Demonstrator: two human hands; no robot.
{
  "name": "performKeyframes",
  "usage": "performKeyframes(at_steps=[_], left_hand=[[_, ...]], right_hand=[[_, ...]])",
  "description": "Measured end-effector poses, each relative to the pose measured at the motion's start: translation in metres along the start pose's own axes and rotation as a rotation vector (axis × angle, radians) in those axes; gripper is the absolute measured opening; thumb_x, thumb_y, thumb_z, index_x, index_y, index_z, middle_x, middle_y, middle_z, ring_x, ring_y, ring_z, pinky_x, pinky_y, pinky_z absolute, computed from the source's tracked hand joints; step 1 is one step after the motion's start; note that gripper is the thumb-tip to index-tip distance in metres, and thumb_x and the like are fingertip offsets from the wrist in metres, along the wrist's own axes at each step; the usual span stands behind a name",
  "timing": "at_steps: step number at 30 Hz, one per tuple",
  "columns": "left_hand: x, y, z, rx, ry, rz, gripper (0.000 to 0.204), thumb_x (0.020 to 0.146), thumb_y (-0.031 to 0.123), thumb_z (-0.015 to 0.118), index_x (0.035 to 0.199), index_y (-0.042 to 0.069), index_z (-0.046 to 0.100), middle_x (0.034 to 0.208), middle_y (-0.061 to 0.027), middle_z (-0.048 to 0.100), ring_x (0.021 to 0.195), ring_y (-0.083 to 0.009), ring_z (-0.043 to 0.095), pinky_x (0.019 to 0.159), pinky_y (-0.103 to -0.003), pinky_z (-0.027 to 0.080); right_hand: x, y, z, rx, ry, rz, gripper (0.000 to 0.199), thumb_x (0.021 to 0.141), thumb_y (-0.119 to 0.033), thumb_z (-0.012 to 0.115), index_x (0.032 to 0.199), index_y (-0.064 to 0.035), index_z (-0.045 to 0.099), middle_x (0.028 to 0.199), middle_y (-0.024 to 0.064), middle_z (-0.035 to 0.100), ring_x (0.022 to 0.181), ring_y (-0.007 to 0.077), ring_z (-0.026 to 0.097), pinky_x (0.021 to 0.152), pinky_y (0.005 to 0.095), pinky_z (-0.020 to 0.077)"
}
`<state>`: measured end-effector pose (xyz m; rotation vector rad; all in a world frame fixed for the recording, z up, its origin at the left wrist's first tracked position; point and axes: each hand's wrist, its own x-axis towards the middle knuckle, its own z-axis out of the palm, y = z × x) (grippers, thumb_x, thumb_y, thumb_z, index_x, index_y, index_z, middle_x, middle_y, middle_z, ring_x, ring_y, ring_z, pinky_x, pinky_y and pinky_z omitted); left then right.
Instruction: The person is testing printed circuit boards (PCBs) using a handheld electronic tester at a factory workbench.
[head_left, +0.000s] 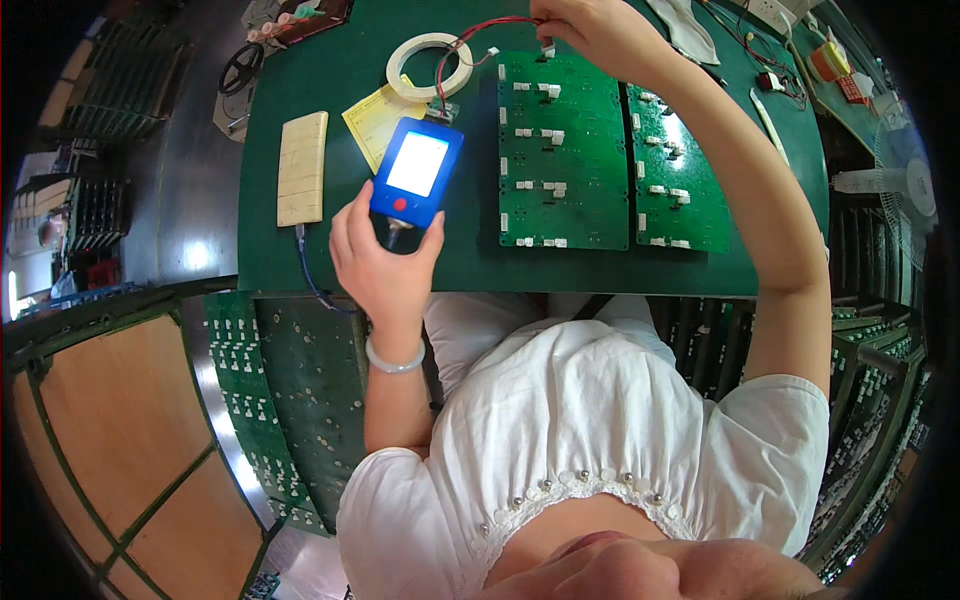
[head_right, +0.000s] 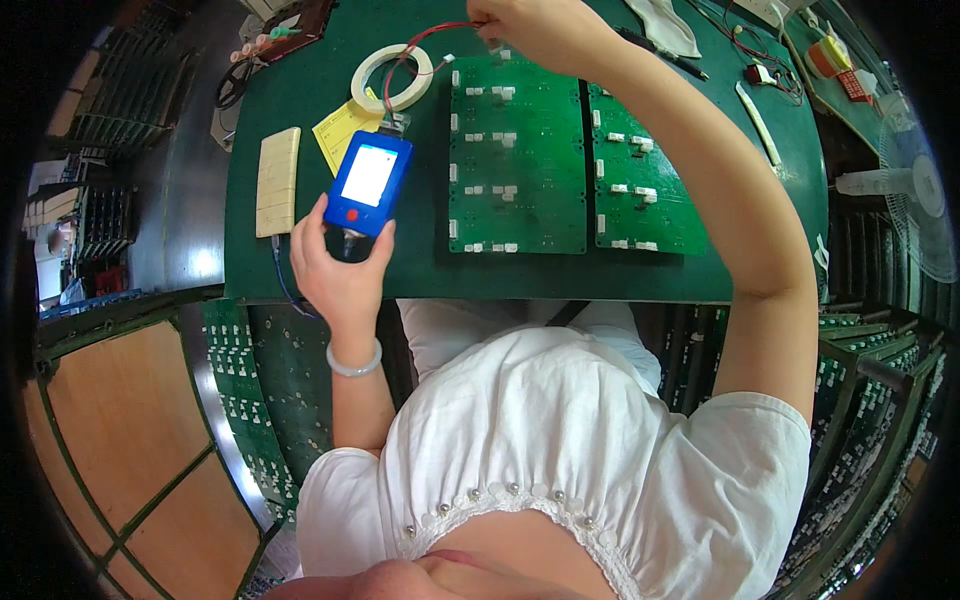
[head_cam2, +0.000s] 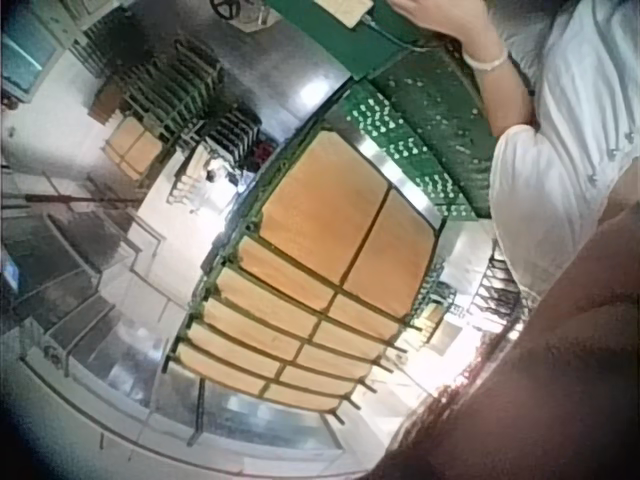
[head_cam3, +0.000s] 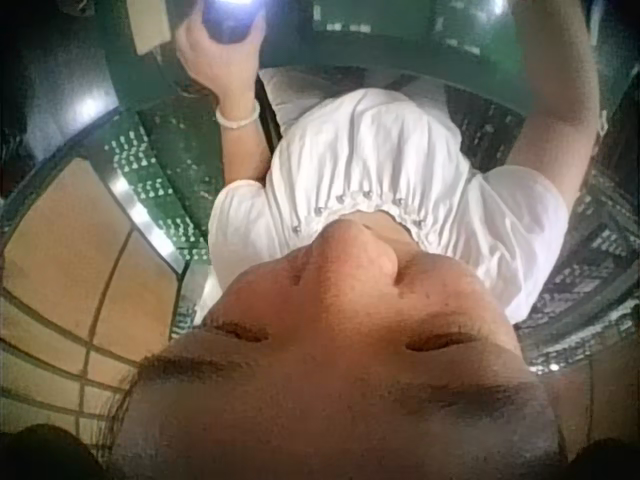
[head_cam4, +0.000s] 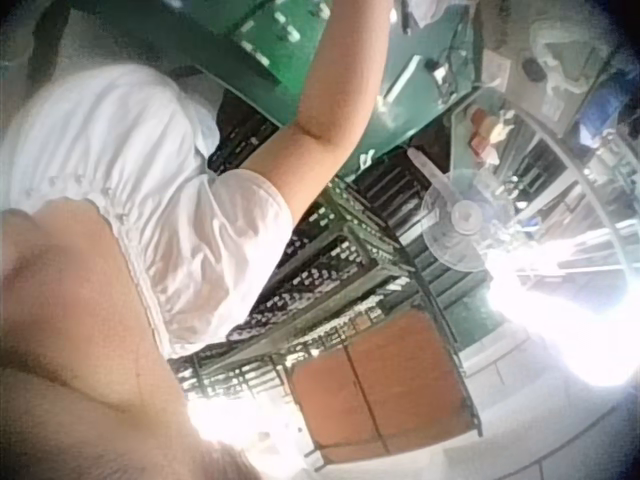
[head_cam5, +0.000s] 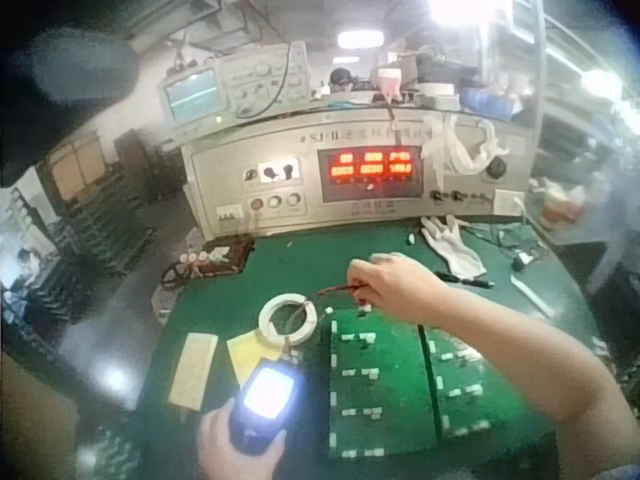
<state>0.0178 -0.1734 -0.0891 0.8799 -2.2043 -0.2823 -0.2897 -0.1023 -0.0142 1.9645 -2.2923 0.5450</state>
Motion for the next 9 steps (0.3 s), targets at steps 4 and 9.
performKeyframes(at_steps=[4, 9], left_hand=[[-0.002, 0.008, 0.016, 0.049, 0.023, -0.009, 0.064, 0.060, 0.028, 0.084, 0.112, 0.003, 0.056, 0.100, -0.0105, 0.053, 0.096, -0.0285, 0.053, 0.085, -0.040, 0.043], [-0.005, 0.012, 0.031, 0.050, -0.030, -0.046, 0.065, 0.060, 0.030, 0.085, 0.112, 0.003, 0.057, 0.102, -0.0109, 0.051, 0.100, -0.0290, 0.050, 0.088, -0.041, 0.041]], right_hand=[[-0.004, 0.014, 0.006, 0.145, 0.067, 0.037, 0.014, 0.080, -0.013, 0.063, 0.087, -0.0031, 0.056, 0.075, 0.0142, 0.064, 0.072, 0.0333, 0.063, 0.063, 0.0388, 0.0491], [-0.001, 0.024, 0.019, 0.261, 0.068, 0.112, 0.016, 0.077, -0.012, 0.068, 0.084, -0.0012, 0.058, 0.078, 0.0152, 0.066, 0.074, 0.0293, 0.066, 0.067, 0.0366, 0.0511]])
